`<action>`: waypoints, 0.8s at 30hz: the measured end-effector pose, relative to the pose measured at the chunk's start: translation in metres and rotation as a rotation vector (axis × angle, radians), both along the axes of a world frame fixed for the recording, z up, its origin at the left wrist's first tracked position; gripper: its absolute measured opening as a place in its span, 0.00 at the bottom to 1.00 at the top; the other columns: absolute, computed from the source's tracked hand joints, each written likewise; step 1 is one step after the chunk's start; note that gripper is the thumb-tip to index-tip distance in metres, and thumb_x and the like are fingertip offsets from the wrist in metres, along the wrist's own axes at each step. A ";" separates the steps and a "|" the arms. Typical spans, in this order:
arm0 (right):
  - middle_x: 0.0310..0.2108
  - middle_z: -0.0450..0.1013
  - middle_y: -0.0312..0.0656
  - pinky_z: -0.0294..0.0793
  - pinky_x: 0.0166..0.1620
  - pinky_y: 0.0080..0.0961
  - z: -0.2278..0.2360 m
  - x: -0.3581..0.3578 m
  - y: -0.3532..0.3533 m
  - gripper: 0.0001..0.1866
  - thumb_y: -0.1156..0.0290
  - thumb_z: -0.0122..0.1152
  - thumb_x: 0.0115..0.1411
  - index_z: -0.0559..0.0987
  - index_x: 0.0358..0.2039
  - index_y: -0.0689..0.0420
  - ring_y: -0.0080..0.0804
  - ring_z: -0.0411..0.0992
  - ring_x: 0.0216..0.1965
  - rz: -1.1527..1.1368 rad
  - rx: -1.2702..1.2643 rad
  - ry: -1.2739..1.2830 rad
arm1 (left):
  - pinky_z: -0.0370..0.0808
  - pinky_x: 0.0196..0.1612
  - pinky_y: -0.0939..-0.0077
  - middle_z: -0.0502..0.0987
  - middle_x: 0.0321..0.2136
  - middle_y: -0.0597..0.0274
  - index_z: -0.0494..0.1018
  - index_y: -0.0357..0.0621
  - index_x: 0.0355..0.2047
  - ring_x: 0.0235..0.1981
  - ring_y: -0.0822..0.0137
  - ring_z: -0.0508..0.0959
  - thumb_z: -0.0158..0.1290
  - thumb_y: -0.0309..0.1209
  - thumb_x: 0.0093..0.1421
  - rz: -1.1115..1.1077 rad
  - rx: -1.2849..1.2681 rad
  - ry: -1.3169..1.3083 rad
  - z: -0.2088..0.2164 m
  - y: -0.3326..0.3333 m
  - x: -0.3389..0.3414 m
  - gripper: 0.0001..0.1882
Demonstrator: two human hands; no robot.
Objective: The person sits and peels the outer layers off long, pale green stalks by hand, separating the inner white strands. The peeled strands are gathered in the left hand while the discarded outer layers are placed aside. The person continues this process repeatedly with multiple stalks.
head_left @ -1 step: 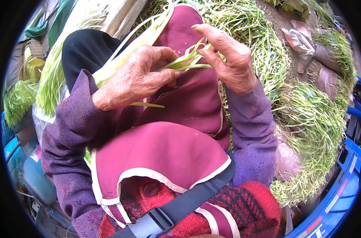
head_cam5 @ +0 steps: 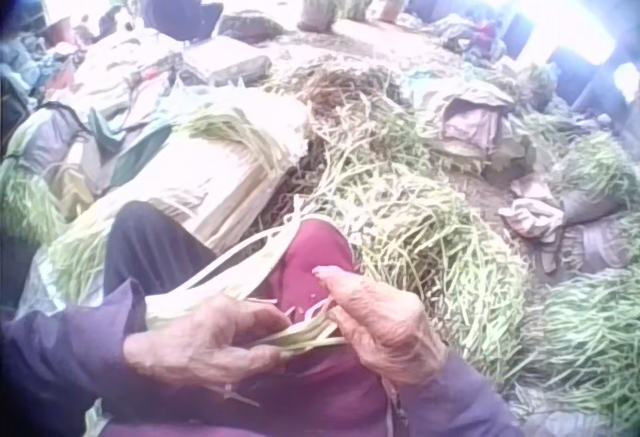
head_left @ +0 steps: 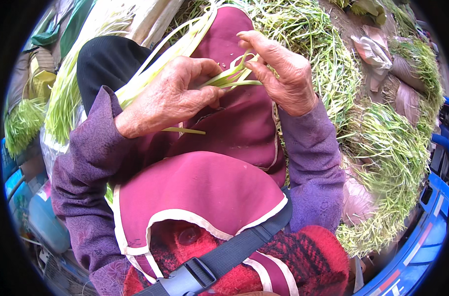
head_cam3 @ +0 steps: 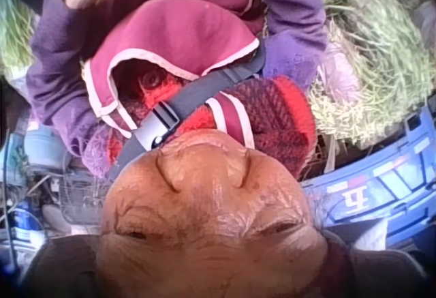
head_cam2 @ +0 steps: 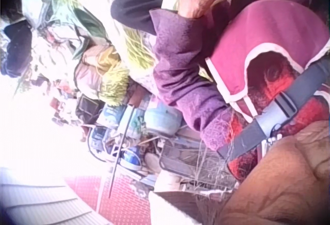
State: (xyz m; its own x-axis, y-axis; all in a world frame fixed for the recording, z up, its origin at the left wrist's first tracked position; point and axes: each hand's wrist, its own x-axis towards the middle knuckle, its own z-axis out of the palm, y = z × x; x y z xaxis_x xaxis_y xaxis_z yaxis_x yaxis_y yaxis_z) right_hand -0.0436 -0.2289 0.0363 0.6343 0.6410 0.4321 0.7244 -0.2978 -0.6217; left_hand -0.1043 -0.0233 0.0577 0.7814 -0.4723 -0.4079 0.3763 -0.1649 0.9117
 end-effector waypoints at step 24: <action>0.32 0.75 0.46 0.75 0.36 0.26 -0.015 -0.007 -0.006 0.16 0.85 0.57 0.46 0.76 0.38 0.62 0.39 0.75 0.34 0.008 -0.062 -0.102 | 0.69 0.29 0.81 0.72 0.22 0.62 0.70 0.30 0.39 0.25 0.76 0.72 0.51 0.26 0.57 -0.056 0.276 -0.460 -0.015 -0.006 -0.004 0.11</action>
State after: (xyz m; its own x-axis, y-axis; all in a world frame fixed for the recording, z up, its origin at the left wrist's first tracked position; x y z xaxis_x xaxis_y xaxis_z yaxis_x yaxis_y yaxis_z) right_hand -0.0510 -0.2344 0.0216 0.5840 0.6733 0.4534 0.7853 -0.3272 -0.5256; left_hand -0.1081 -0.0295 0.0423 0.8853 -0.4422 -0.1442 -0.0679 -0.4298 0.9004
